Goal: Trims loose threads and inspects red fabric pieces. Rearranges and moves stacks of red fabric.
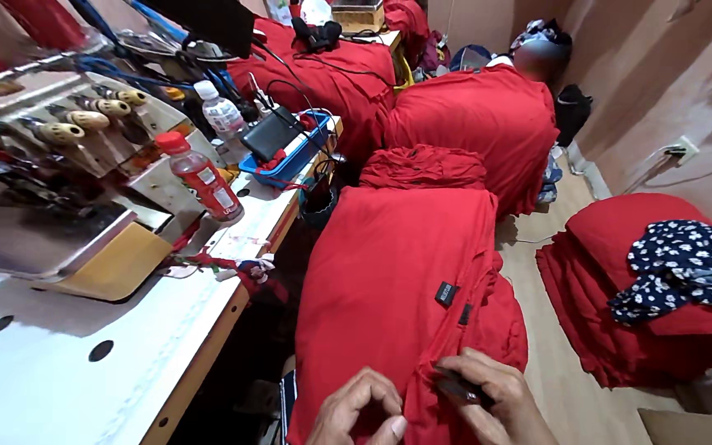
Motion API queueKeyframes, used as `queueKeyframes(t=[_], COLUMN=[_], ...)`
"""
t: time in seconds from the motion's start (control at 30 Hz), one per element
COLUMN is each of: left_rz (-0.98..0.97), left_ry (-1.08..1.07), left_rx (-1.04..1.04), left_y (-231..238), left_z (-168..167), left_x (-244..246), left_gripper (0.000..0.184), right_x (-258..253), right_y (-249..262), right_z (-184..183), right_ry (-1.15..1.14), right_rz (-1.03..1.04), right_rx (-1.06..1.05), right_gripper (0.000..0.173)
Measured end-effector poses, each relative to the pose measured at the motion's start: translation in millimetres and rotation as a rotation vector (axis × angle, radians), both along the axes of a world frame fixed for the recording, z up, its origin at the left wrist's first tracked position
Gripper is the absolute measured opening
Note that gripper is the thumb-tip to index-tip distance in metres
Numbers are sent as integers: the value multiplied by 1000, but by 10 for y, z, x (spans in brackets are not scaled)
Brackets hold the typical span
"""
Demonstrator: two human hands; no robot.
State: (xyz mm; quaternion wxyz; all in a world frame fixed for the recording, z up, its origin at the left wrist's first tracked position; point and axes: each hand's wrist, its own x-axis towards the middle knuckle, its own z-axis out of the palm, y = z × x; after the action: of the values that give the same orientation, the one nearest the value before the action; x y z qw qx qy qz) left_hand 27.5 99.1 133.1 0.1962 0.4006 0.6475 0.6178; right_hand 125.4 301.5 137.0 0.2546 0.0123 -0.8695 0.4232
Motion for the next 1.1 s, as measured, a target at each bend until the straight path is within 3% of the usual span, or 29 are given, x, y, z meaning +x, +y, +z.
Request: queueKeyframes(t=[0.13, 0.27, 0.37, 0.5, 0.7, 0.9, 1.0, 1.1], left_rz=[-14, -226, -148, -98, -279, -67, -73, -44], left_ry=[464, 743, 940, 897, 520, 793, 839, 893], left_rx=[110, 54, -52, -33, 132, -37, -119, -106], left_y=[343, 598, 605, 521, 521, 466, 373, 314], left_z=[75, 196, 287, 307, 291, 289, 229, 171], left_x=[-376, -544, -619, -695, -696, -816, -817, -798], left_gripper=[32, 26, 20, 18, 27, 24, 30, 19], right_x=[34, 74, 121, 73, -28, 78, 92, 98], right_y=[-81, -83, -5, 69, 229, 316, 312, 280], right_z=[87, 107, 142, 183, 40, 152, 95, 54], right_ry=[20, 60, 27, 4, -17, -31, -27, 14], right_rz=[88, 92, 78, 59, 198, 137, 116, 57], right_rx=[-66, 27, 19, -18, -148, -99, -93, 5], right_gripper=[12, 9, 9, 15, 20, 17, 17, 18])
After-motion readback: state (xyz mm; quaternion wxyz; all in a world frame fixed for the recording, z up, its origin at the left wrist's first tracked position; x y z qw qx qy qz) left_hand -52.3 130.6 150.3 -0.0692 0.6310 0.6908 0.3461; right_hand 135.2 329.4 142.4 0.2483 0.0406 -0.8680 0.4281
